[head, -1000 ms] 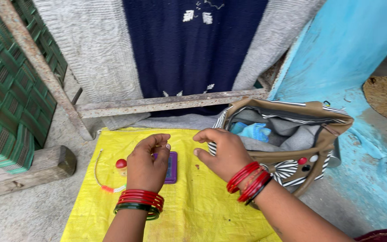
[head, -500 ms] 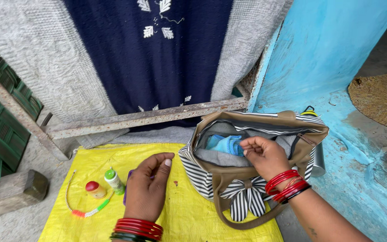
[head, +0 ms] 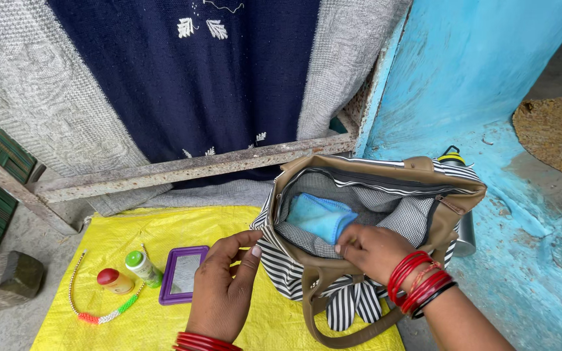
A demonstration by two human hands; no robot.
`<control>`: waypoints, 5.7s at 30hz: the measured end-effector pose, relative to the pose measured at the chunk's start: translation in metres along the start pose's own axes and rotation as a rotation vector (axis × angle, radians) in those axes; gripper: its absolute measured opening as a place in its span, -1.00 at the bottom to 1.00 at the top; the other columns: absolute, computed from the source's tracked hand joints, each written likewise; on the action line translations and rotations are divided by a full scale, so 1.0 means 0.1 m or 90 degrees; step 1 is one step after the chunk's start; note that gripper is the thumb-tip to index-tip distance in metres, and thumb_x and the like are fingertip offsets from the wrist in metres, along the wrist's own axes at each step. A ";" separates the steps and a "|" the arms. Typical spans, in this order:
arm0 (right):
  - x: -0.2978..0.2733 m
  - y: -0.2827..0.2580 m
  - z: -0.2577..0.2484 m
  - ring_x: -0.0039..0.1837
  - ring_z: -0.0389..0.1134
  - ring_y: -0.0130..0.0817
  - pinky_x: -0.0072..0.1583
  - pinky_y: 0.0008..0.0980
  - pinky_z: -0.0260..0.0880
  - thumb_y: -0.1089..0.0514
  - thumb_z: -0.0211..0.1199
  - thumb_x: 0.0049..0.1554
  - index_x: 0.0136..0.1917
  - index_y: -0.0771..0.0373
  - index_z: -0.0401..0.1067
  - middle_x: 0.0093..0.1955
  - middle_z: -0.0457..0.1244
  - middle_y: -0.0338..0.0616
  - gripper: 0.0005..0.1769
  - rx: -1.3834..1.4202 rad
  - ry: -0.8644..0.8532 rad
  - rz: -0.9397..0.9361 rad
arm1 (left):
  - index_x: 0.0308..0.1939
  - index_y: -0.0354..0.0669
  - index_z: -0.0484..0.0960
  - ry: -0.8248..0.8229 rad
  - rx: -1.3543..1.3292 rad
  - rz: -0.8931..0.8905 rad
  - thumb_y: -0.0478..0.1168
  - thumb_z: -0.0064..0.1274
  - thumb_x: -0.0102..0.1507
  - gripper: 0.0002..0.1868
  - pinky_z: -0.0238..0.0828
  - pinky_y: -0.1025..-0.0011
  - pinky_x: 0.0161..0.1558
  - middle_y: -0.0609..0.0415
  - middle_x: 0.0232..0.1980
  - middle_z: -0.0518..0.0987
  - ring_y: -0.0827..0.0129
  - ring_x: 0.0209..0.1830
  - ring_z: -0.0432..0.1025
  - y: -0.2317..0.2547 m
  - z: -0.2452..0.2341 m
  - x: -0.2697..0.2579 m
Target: The person opens a striped handbag on a yellow mat and removes its contents one at a time, placing small bottles, a small box, a card, and a small case onto the mat beside the bag. They handle each item by hand and set it down on the mat.
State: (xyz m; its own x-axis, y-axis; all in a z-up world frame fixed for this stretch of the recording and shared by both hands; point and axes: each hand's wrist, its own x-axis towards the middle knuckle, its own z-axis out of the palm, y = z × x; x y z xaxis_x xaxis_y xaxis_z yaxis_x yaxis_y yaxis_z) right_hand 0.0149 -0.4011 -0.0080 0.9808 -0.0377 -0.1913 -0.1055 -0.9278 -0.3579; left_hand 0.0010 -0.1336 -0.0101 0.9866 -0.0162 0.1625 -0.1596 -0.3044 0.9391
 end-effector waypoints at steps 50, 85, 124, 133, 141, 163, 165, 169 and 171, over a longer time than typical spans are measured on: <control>-0.70 -0.98 0.05 0.37 0.29 -0.18 0.31 -0.17 0.38 0.44 0.20 -0.01 0.58 0.10 0.00 0.33 0.21 0.06 -0.06 1.150 -0.029 -0.172 | 0.59 0.31 -0.13 -0.213 -0.396 0.021 -0.43 0.35 -0.11 0.34 0.61 0.38 0.01 0.12 0.22 0.56 0.41 0.04 0.56 0.37 -0.57 -0.18; -0.28 -2.04 0.56 -0.05 0.50 -0.35 0.04 -0.35 0.52 0.16 0.41 0.01 0.18 0.34 0.52 -0.03 0.47 -0.06 -0.53 0.623 -0.146 -0.072 | 0.10 -0.04 0.66 0.131 0.063 -0.027 0.03 0.28 0.11 -0.49 0.55 0.33 -0.12 0.10 -0.09 0.56 0.30 -0.19 0.54 -0.39 -1.63 -0.12; 0.02 -2.40 0.69 0.29 0.36 -0.09 0.19 0.08 0.41 -0.11 0.21 -0.06 0.45 0.17 0.26 0.31 0.30 0.01 -0.17 0.977 -0.263 -0.049 | -0.06 -0.20 0.72 0.092 -0.268 -0.045 -0.37 0.38 0.01 -0.60 0.58 0.41 -0.16 0.01 -0.19 0.73 0.40 -0.29 0.58 -0.73 -1.72 0.27; 0.31 -2.14 0.41 0.06 0.48 -0.25 0.10 -0.24 0.51 -0.04 0.43 -0.02 0.20 0.32 0.50 0.09 0.44 0.01 -0.41 0.678 -0.246 -0.012 | -0.38 0.04 0.79 0.019 0.077 0.107 -0.29 0.52 -0.22 -0.65 0.47 0.36 0.09 0.10 -0.04 0.52 0.27 0.03 0.47 -0.32 -1.74 0.05; 0.39 -2.19 0.52 -0.17 0.49 -0.40 -0.06 -0.38 0.53 0.11 0.38 0.05 0.04 0.18 0.58 -0.15 0.47 -0.18 -0.72 0.427 0.034 -0.045 | -0.42 0.11 0.83 -0.065 0.164 0.195 -0.28 0.63 -0.37 -0.54 0.16 0.19 0.30 0.08 0.42 0.28 -0.01 0.48 0.10 -0.07 -1.75 -0.07; 0.23 -2.35 0.26 0.10 0.46 -0.32 0.08 -0.32 0.50 0.20 0.51 -0.11 0.28 0.25 0.40 0.09 0.41 -0.09 -0.32 0.682 -0.178 -0.179 | 0.06 -0.29 0.64 -0.138 -0.302 -0.161 -0.20 0.36 0.01 -0.45 0.64 0.22 -0.30 -0.06 -0.14 0.75 0.25 -0.30 0.64 -0.57 -1.75 0.17; 0.20 -2.39 0.36 0.09 0.44 -0.34 -0.01 -0.26 0.47 0.20 0.48 -0.11 0.34 0.16 0.33 0.10 0.38 -0.17 -0.26 0.749 -0.208 -0.073 | 0.05 -0.36 0.65 -0.076 -0.366 -0.078 -0.19 0.36 0.04 -0.47 0.68 0.30 -0.20 -0.09 -0.13 0.77 0.27 -0.26 0.67 -0.62 -1.80 0.27; 0.06 -2.62 0.70 0.07 0.42 -0.27 -0.12 -0.28 0.36 0.22 0.46 -0.04 0.47 0.14 0.19 0.12 0.36 -0.10 -0.15 0.800 -0.235 -0.066 | 0.05 -0.34 0.65 -0.036 -0.292 -0.110 -0.18 0.40 0.04 -0.46 0.64 0.30 -0.11 -0.09 -0.11 0.77 0.27 -0.22 0.67 -0.68 -2.04 0.30; 0.00 -2.78 0.86 0.11 0.48 -0.21 0.00 -0.18 0.57 0.26 0.41 -0.03 0.52 0.07 0.12 0.12 0.39 0.01 -0.09 0.810 -0.201 -0.025 | 0.05 -0.31 0.66 -0.032 -0.156 -0.202 -0.16 0.41 0.05 -0.46 0.63 0.29 -0.09 -0.10 -0.13 0.77 0.23 -0.23 0.68 -0.67 -2.22 0.26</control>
State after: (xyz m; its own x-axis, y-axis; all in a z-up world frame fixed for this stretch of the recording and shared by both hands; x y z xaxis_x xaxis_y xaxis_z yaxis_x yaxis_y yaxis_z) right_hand 0.0304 -0.1108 0.0130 0.9246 0.2305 -0.3032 -0.3280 0.0773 -0.9415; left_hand 0.0301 0.0974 -0.0016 0.9878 -0.0064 -0.1559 0.1551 -0.0652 0.9857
